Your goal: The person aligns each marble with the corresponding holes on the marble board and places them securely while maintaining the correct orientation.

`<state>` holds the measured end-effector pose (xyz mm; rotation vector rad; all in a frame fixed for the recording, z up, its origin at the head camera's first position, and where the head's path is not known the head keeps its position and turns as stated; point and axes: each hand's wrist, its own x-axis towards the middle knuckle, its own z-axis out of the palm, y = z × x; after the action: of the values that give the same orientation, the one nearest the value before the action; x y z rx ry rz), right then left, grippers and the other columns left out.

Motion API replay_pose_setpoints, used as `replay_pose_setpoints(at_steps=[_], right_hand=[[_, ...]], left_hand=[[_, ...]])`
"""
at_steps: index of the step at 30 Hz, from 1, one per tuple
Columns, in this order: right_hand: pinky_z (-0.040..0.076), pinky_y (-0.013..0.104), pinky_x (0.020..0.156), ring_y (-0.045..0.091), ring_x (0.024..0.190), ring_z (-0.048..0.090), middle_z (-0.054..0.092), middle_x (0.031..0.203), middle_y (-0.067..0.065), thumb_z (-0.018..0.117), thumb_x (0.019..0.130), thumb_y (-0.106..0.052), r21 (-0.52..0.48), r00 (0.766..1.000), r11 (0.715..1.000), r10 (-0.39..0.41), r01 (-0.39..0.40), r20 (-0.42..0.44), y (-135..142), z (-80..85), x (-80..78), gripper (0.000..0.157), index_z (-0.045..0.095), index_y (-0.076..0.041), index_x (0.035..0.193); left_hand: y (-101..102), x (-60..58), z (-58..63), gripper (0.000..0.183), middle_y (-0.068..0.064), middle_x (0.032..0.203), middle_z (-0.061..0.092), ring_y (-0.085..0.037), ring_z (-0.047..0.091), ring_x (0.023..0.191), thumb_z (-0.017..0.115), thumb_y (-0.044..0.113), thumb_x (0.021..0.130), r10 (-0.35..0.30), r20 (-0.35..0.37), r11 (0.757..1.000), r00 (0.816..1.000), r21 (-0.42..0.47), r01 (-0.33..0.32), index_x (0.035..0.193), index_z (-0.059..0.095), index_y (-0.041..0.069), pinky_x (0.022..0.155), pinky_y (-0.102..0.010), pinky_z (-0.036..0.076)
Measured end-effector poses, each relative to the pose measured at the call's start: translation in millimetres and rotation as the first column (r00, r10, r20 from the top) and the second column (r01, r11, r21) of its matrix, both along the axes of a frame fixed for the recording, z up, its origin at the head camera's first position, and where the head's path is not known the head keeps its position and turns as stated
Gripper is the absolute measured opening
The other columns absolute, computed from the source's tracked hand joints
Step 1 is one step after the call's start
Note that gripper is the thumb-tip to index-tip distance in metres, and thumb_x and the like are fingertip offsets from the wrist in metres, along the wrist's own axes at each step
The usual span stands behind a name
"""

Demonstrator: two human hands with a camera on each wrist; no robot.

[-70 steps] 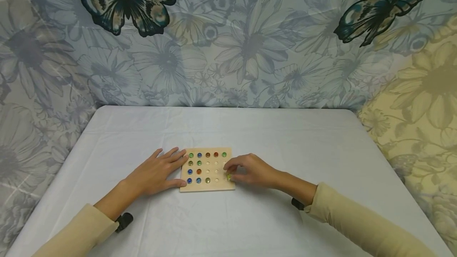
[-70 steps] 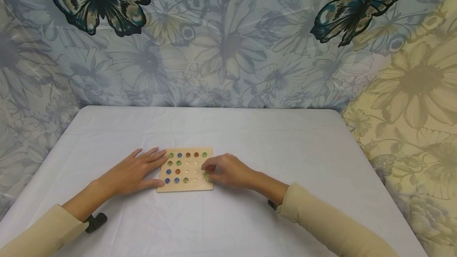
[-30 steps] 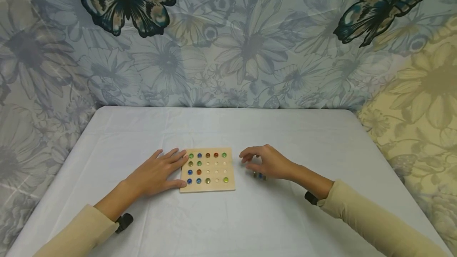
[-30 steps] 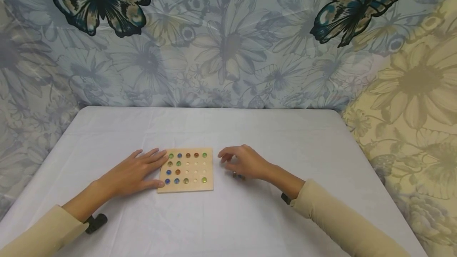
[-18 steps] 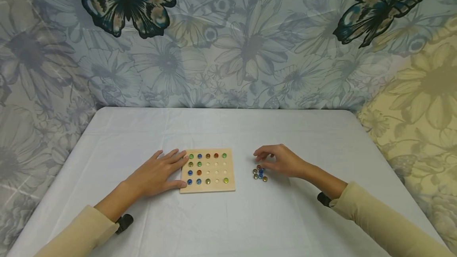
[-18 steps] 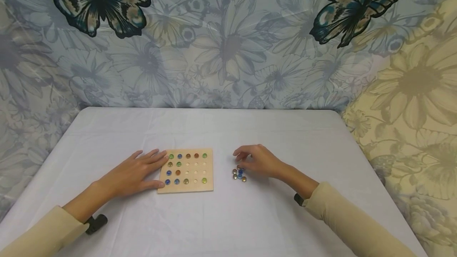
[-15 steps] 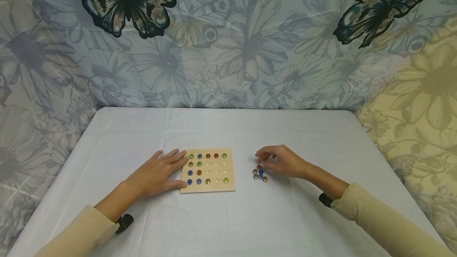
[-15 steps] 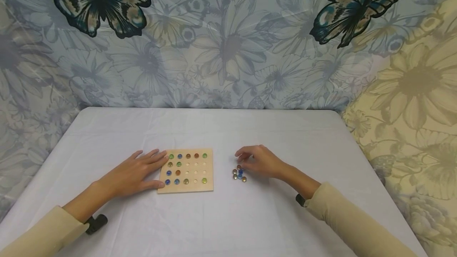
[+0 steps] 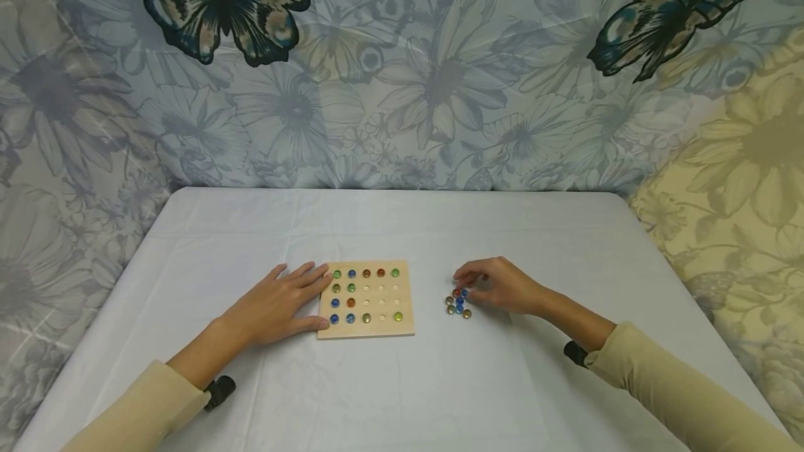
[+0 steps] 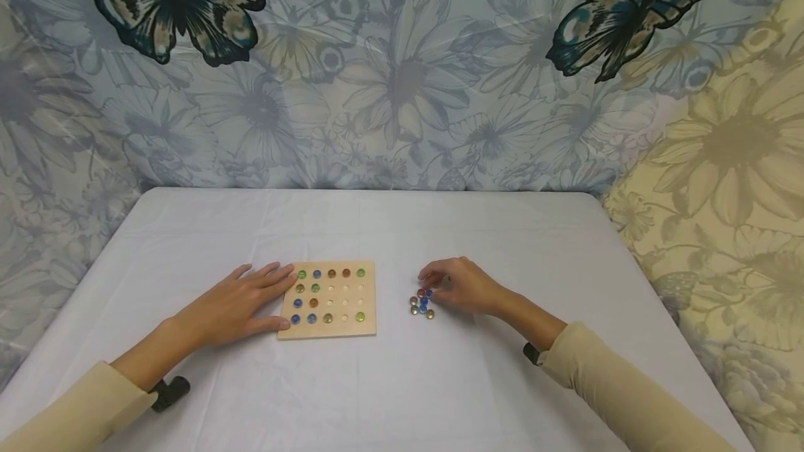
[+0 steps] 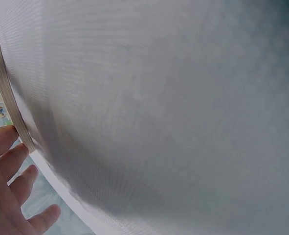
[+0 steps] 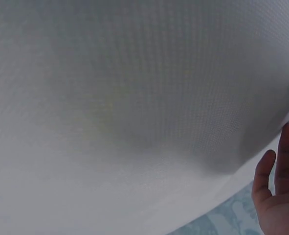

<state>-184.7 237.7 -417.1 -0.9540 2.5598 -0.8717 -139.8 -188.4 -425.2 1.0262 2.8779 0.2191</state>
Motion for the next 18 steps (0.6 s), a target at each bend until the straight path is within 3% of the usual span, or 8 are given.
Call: replay_pose_setpoints(at_steps=[18], right_hand=[[0.053,0.04,0.081,0.015,0.096,0.069,0.075,0.101,-0.004,0.073,0.086,0.003,0.013,0.998,1.0,-0.003,0.004,-0.063,-3.9,5.1,-1.7,0.029,0.07,-0.004,0.114]], left_hand=[[0.1,-0.6,-1.3,0.081,-0.009,0.157,0.038,-0.035,0.036,0.143,0.052,0.066,0.093,0.008,0.015,1.0,1.0,-0.007,-0.008,0.151,0.044,0.01,0.109,-0.065,0.029]])
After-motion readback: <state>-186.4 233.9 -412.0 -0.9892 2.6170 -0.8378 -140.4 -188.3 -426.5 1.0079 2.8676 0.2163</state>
